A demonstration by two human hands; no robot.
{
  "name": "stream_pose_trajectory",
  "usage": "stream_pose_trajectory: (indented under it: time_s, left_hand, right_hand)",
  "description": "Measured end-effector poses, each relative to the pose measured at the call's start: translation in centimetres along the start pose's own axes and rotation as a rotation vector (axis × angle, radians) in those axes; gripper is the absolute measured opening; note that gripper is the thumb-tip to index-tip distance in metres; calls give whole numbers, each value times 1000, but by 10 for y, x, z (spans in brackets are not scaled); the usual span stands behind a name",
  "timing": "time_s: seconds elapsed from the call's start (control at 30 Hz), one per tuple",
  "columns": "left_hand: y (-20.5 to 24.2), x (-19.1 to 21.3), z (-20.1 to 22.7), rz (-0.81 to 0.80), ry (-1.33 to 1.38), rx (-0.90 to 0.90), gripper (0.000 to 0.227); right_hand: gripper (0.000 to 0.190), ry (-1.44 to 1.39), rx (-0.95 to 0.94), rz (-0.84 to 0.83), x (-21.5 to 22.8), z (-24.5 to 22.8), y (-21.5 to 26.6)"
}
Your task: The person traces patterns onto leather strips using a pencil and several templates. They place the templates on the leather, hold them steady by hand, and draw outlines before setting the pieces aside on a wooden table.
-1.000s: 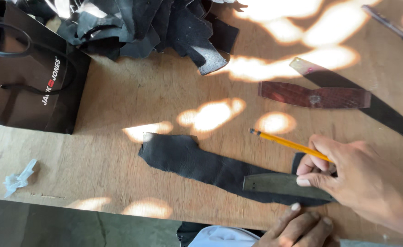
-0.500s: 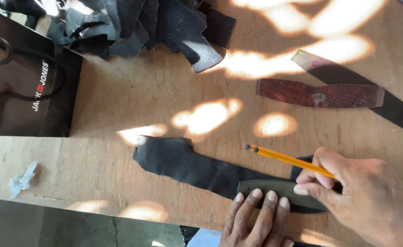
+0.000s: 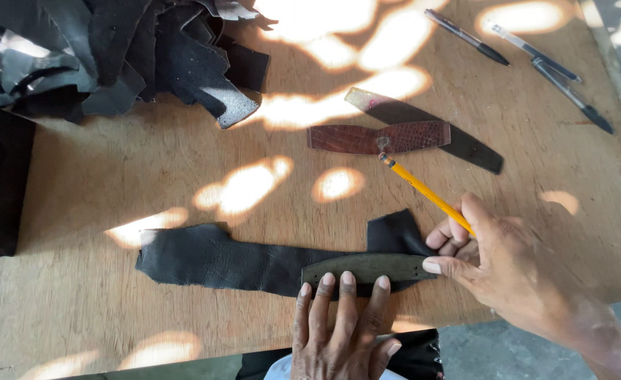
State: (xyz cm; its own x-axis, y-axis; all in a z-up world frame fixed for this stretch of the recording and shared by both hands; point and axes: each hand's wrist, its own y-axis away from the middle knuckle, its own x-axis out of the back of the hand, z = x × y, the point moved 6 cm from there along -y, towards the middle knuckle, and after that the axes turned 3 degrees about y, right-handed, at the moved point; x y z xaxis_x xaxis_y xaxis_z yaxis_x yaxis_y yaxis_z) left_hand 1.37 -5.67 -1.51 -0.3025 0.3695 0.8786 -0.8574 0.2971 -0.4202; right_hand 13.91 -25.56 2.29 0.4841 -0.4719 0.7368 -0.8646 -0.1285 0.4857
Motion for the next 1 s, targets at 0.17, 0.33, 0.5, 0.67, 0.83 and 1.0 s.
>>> stream_pose_trajectory:
  time_s: [0.17,0.33,0.5,0.67,0.83,1.0]
  left_hand:
    - [2,-4,0,-39,5,-3,62]
    - [2,-6,2,-9,-36,7,62]
    - [0,-5,3,99,-83,-7,62]
    - [-3,3,4,62,-16,7,61]
    - [-17,0,10,-67,171,20,67]
    - [-29,-2,19,-119,273,28,65]
  right_hand:
    - [47,-330,-4,-56,-5,8,-10]
    - [57,-425,17,-33,-2,-2,-25]
    - [47,-390,-52,17,5,-8,-23]
    - [49,-101,-68,147,20,-28,-12]
    - [42,-44,-32,111,28,-39,-18]
    - [36,78,-116,34,26,-34,-20]
